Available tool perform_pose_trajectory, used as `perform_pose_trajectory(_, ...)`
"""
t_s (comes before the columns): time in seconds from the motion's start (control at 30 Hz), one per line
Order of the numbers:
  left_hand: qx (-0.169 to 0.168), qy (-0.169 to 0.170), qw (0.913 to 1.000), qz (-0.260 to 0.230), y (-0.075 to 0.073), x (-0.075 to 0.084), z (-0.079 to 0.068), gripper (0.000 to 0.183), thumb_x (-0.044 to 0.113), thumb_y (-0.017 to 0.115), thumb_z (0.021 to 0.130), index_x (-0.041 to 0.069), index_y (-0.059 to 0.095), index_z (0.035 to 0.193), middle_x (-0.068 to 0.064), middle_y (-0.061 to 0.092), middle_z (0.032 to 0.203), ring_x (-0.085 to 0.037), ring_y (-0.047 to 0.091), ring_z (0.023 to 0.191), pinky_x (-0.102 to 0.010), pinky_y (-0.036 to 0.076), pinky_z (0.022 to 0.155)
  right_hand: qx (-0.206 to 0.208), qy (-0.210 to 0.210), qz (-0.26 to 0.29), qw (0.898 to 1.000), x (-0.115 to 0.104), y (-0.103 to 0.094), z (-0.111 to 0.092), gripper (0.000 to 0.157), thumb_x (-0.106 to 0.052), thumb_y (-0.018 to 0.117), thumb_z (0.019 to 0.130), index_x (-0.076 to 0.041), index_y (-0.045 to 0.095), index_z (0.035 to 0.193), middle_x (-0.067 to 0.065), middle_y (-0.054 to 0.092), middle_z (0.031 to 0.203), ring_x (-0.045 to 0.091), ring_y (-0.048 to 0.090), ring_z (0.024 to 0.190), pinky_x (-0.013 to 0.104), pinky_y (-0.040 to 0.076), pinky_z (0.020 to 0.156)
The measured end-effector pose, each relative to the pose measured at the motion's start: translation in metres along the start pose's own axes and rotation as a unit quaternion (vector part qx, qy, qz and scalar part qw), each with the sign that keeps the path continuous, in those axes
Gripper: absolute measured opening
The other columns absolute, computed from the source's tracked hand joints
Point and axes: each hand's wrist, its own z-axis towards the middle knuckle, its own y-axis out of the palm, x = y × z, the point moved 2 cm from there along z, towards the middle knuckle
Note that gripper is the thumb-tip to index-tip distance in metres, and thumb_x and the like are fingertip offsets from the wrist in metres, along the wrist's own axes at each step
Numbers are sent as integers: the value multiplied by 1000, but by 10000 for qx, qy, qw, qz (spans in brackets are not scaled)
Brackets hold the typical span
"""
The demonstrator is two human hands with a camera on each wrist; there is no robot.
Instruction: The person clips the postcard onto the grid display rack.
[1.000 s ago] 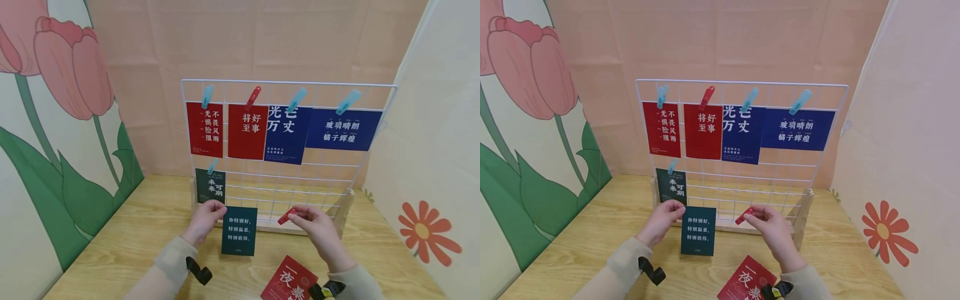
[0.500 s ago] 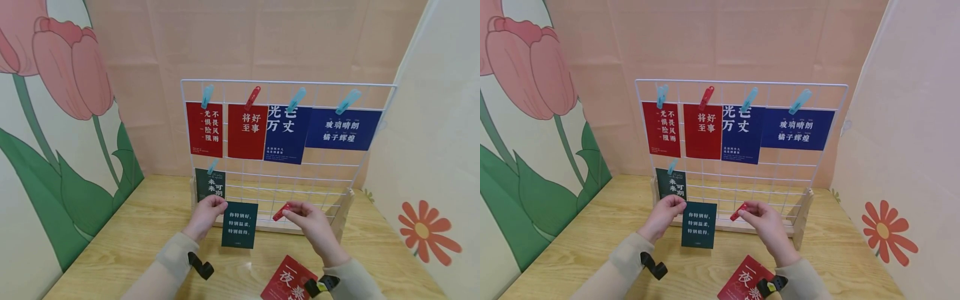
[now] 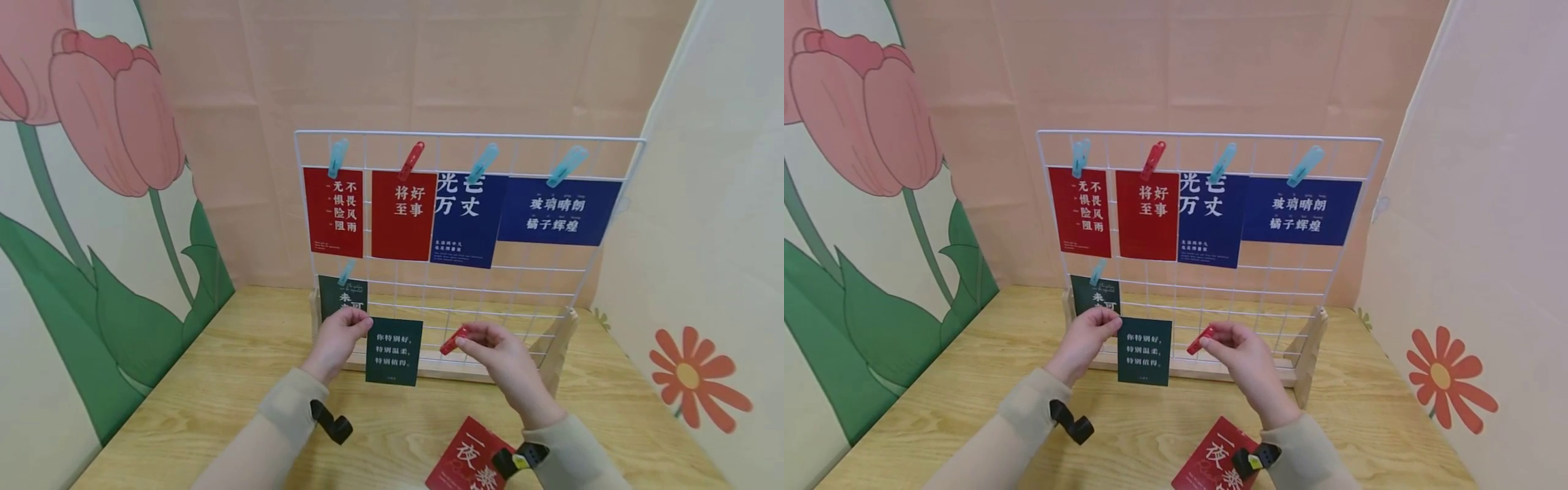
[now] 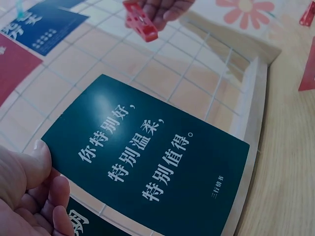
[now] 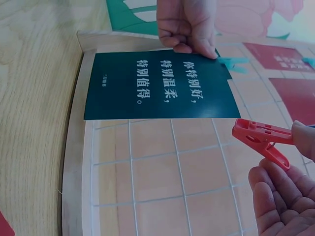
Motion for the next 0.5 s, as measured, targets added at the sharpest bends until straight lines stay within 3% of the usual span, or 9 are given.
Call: perform_pose_trajectory(0.5,150,-2,9999,-33,0,13,4,14,26,64,94,15,67,101,-4,62,101,-25,51,96,-38,41,83,-125,-210,133,9996,-8,1,3,53,-38,69,88,-5,56,126,10,62,112,23,58,103,42,43,97)
